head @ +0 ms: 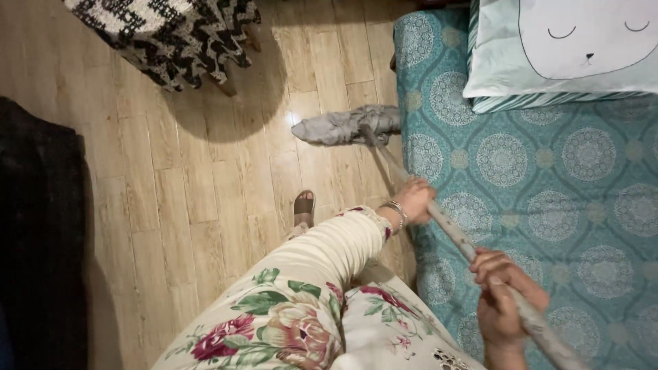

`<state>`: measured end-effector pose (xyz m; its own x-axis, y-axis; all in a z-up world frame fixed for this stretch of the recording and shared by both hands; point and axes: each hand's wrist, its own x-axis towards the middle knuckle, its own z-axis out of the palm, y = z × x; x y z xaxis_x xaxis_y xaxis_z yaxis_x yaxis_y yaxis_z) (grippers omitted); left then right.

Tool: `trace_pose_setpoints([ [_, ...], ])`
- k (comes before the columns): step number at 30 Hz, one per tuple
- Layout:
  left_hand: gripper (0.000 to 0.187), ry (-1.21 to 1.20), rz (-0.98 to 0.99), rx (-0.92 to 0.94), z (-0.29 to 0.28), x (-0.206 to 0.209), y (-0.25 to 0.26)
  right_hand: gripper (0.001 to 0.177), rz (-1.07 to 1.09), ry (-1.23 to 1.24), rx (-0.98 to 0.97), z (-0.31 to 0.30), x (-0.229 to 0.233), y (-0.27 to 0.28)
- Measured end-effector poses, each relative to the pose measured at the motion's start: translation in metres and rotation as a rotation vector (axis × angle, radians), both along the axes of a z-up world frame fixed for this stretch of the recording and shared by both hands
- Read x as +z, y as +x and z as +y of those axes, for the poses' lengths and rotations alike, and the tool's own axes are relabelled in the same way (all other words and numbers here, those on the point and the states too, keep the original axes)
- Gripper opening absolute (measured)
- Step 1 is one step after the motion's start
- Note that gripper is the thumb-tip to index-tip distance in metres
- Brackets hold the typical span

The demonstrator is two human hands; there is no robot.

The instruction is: The person is mopping the wooden floor around furniture using a long-handled mop.

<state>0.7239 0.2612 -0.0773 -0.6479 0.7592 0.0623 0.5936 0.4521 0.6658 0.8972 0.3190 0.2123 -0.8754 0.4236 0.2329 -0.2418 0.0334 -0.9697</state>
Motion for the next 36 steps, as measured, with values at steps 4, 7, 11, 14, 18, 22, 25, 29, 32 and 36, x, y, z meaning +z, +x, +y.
trace_pose_setpoints([
  [4,0.032,-0.125,-0.017,-0.03,-0.015,0.021,-0.002,0.019,-0.03,0.094,0.005,-0.009,0.0,0.011],
  [7,0.04,-0.159,-0.046,-0.064,-0.024,0.032,0.001,0.024,-0.008,0.039,0.041,-0.013,-0.001,0.018],
  [11,0.027,-0.24,-0.057,-0.056,-0.027,0.042,0.003,0.019,0.032,0.045,0.061,-0.017,-0.004,0.017],
  [14,0.028,-0.276,-0.046,-0.015,-0.037,0.053,0.006,0.017,0.043,0.1,0.077,-0.027,-0.001,0.015],
  [18,0.039,-0.375,-0.072,0.003,-0.069,0.093,0.019,0.012,0.046,0.232,0.152,-0.048,0.012,0.019],
  [22,0.036,-0.357,-0.14,0.08,-0.103,0.093,0.036,0.013,0.033,0.233,0.194,-0.079,0.022,0.027],
  [25,0.035,-0.335,-0.12,0.153,-0.134,0.089,0.049,0.013,0.089,0.193,0.259,-0.105,0.024,0.033],
  [29,0.046,-0.344,-0.184,0.241,-0.194,0.097,0.069,0.017,0.12,0.141,0.366,-0.144,0.025,0.042],
  [32,0.045,-0.305,-0.172,0.298,-0.248,0.108,0.091,0.017,0.144,0.138,0.462,-0.18,0.033,0.048],
  [36,0.029,-0.355,-0.229,0.358,-0.313,0.127,0.115,0.018,0.171,0.161,0.591,-0.223,0.042,0.051],
])
